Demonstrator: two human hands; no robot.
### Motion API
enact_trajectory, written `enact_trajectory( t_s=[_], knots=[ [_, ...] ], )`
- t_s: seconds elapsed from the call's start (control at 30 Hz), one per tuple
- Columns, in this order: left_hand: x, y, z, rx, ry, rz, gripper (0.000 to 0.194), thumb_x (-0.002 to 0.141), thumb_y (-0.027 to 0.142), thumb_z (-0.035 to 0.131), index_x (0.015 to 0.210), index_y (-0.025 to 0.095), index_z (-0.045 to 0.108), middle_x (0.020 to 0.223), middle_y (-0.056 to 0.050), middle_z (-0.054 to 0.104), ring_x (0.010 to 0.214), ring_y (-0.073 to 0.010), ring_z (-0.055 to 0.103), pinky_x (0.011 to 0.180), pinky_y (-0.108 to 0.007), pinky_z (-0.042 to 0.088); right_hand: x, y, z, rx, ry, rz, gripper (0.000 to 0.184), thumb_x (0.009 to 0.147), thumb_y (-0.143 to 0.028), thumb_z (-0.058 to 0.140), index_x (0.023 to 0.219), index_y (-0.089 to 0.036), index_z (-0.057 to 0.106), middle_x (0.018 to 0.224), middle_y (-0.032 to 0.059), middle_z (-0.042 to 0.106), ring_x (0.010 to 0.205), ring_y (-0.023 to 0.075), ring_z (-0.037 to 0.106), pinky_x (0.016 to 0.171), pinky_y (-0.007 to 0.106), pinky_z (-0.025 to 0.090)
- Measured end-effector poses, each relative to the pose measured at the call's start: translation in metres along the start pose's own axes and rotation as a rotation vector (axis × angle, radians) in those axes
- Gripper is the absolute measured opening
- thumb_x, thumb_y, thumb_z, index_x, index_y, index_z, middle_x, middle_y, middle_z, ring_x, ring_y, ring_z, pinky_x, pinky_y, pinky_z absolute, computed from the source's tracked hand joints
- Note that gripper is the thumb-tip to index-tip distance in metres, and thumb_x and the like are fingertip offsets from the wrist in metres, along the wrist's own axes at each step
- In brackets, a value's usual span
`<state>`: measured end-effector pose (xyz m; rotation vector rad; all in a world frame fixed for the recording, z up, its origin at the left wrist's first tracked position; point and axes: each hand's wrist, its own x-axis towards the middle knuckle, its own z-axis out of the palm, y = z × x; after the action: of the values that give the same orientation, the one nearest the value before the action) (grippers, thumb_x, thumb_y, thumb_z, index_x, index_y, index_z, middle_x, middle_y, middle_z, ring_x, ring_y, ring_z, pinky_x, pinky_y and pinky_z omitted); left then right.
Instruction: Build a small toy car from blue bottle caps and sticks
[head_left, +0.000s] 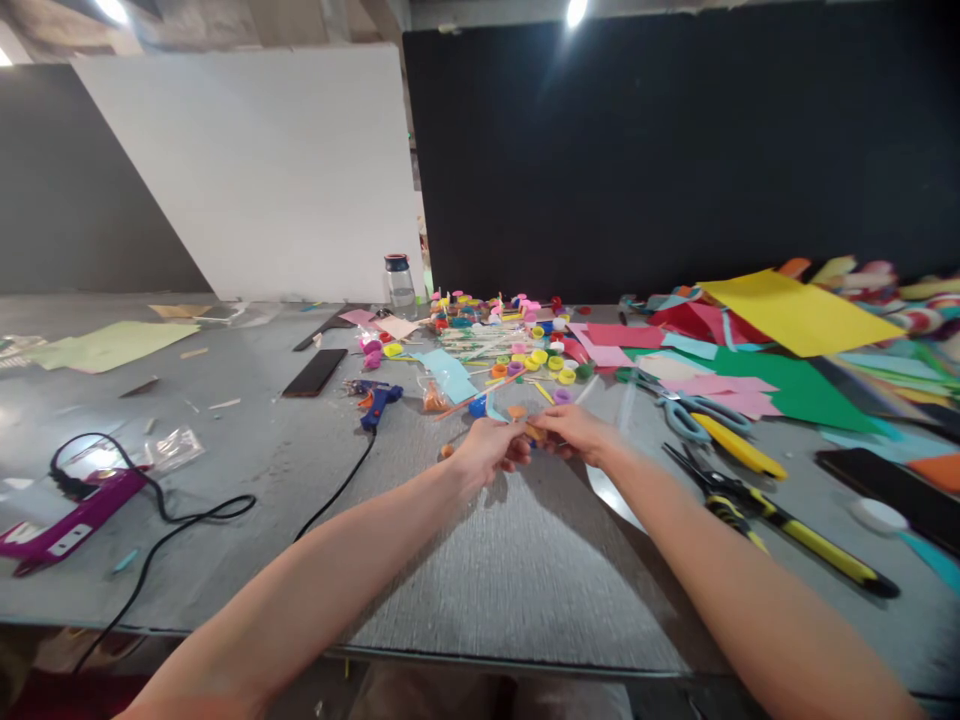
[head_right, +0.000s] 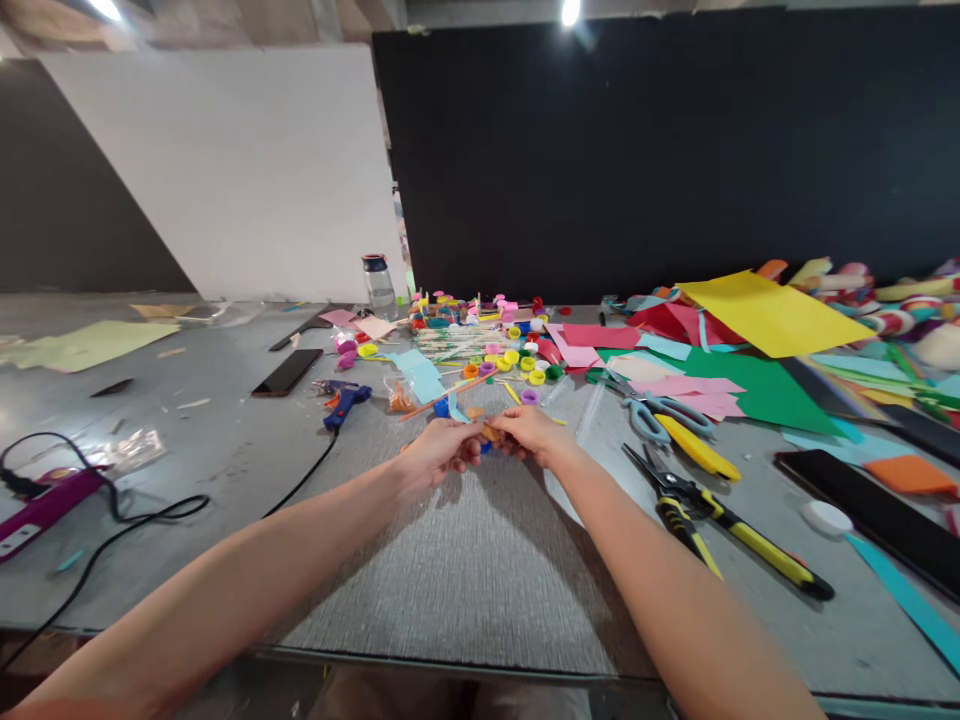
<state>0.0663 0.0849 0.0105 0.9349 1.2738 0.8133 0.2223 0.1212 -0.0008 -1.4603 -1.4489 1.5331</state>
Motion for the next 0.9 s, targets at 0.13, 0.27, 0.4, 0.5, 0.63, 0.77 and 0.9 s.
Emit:
enact_trajectory(
  t_s=[0.13,0.27,0.4,0.5,0.63,0.77,0.9],
  knots=[
    [-0.001,0.001,-0.002,0.026,-0.002,-0.008,0.035,0.091,0.037,0.065,0.064,0.014,0.061,0.054,0.002,0.058,0.045,-0.0082,0.057,0.043,-0.021,0.029,-0.001,0.0,0.002,-0.012,0.006,-0.009,0.033,0.085,-0.037,0.069,0.064,-0.017,0.055,0.052,-0.0014,0.058,0.041,0.008,0.051,0.034,0.017,0.023],
    [-0.004,0.001,-0.008,0.064,-0.004,-0.009,0.034,0.091,0.037,0.063,0.066,0.014,0.063,0.055,-0.001,0.06,0.047,-0.0111,0.06,0.044,-0.022,0.032,-0.005,-0.001,0.001,-0.043,0.014,-0.032,0.038,0.09,-0.041,0.064,0.062,-0.016,0.057,0.056,0.0019,0.062,0.043,0.0088,0.053,0.035,0.018,0.027],
    [-0.009,0.0,-0.011,0.088,-0.026,-0.002,0.035,0.091,0.037,0.063,0.064,0.015,0.062,0.055,-0.001,0.061,0.048,-0.012,0.061,0.045,-0.023,0.035,-0.007,-0.002,0.002,-0.072,0.008,-0.042,0.036,0.089,-0.039,0.066,0.062,-0.016,0.059,0.057,0.0014,0.063,0.043,0.0079,0.051,0.035,0.017,0.026],
    [-0.011,0.0,-0.011,0.09,-0.05,0.005,0.032,0.091,0.033,0.062,0.064,0.015,0.063,0.055,-0.001,0.062,0.049,-0.0116,0.061,0.046,-0.022,0.035,-0.007,-0.002,0.004,-0.087,0.009,-0.047,0.035,0.088,-0.038,0.066,0.061,-0.016,0.059,0.055,-0.0001,0.06,0.043,0.0072,0.049,0.036,0.017,0.026],
    [-0.012,0.0,-0.01,0.079,-0.06,-0.003,0.031,0.09,0.035,0.064,0.066,0.015,0.064,0.057,-0.002,0.063,0.051,-0.0124,0.062,0.046,-0.022,0.035,-0.008,-0.002,0.002,-0.097,0.004,-0.052,0.037,0.086,-0.043,0.067,0.062,-0.016,0.06,0.057,0.0003,0.061,0.044,0.0076,0.05,0.037,0.018,0.026],
    [-0.014,-0.001,-0.008,0.058,-0.08,-0.036,0.031,0.088,0.036,0.067,0.067,0.014,0.065,0.057,-0.003,0.064,0.05,-0.0129,0.063,0.044,-0.022,0.033,-0.012,-0.001,-0.009,-0.108,-0.049,-0.033,0.039,0.081,-0.05,0.07,0.066,-0.015,0.063,0.059,0.0013,0.061,0.046,0.0085,0.05,0.037,0.018,0.024],
    [-0.013,-0.004,0.0,0.025,-0.099,-0.059,0.03,0.086,0.036,0.07,0.067,0.014,0.065,0.058,-0.002,0.064,0.048,-0.0116,0.062,0.041,-0.021,0.031,-0.015,0.001,-0.017,-0.109,-0.106,-0.028,0.043,0.074,-0.055,0.075,0.065,-0.015,0.062,0.058,0.0007,0.059,0.047,0.0088,0.049,0.038,0.018,0.022]
  ],
)
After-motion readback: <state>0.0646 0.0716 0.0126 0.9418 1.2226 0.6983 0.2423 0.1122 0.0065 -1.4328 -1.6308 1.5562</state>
